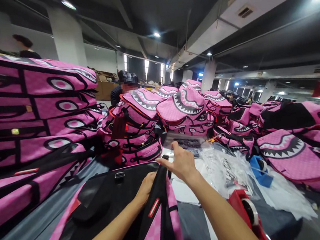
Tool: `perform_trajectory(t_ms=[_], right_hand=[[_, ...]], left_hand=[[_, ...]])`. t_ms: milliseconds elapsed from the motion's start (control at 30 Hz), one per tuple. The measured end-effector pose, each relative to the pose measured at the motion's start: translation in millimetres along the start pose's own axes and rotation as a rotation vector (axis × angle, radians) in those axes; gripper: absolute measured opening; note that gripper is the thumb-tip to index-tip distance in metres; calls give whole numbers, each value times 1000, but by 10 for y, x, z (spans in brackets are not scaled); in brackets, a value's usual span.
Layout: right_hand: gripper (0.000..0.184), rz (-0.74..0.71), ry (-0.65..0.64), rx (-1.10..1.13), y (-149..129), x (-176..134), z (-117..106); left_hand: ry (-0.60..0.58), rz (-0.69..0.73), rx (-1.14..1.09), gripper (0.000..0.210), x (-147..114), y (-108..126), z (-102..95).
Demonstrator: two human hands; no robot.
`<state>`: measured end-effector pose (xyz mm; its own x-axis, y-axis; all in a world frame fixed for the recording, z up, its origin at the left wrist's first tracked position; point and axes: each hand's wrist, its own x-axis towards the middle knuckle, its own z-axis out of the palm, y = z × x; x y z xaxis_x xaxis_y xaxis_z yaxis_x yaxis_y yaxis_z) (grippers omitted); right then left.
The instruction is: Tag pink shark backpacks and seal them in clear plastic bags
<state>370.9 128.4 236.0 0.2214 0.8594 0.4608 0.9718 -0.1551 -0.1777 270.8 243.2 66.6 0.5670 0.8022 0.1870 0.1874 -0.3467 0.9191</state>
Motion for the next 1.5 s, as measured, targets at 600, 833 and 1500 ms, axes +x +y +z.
perform_trajectory(t_ms=[600, 833, 1500], right_hand=[[13, -335, 180, 103, -21, -574, 626], [13, -307, 356, 348, -113, -609, 273], [43, -149, -127, 809, 675, 282, 293]], left_hand=[[3, 438, 217, 14, -35, -70, -39], [-3, 449, 151, 36, -89, 97, -93], [-137, 271, 153, 28, -1035, 439, -247]])
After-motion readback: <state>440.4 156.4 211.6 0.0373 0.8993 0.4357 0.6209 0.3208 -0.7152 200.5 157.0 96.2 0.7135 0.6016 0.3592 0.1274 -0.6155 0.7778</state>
